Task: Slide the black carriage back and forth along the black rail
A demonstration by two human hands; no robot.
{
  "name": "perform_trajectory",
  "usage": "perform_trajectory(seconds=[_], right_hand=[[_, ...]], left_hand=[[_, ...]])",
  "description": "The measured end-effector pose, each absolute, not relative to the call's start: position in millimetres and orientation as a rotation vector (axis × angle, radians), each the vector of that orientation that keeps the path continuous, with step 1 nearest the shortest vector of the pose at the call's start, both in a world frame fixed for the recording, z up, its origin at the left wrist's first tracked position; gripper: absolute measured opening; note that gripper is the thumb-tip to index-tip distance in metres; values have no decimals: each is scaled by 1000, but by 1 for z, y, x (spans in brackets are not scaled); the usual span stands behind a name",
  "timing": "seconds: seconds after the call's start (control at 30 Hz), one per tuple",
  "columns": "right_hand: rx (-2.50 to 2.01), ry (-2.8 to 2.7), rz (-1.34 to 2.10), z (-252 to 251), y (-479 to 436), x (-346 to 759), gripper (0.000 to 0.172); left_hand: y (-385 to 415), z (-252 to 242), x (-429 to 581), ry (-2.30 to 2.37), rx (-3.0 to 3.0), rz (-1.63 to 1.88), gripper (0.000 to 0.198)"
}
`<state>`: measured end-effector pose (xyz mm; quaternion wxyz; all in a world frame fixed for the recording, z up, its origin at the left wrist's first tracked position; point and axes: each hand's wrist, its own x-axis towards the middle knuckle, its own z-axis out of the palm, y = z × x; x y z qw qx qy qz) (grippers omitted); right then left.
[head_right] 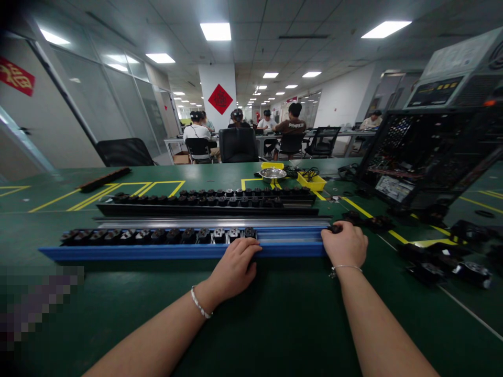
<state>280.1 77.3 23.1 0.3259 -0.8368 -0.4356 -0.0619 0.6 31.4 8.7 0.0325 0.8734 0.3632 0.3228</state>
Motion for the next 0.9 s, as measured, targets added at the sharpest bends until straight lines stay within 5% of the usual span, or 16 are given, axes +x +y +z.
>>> perform_trajectory(seconds=[0.57,0.9], right_hand=[[-2276,-1131,-168,25,77,294,41],[-2460,-1024,121,5,83,341,46]], left_hand=[[31,8,0,1116,2684,1000,39],[31,8,1,1121,2681,997,38]])
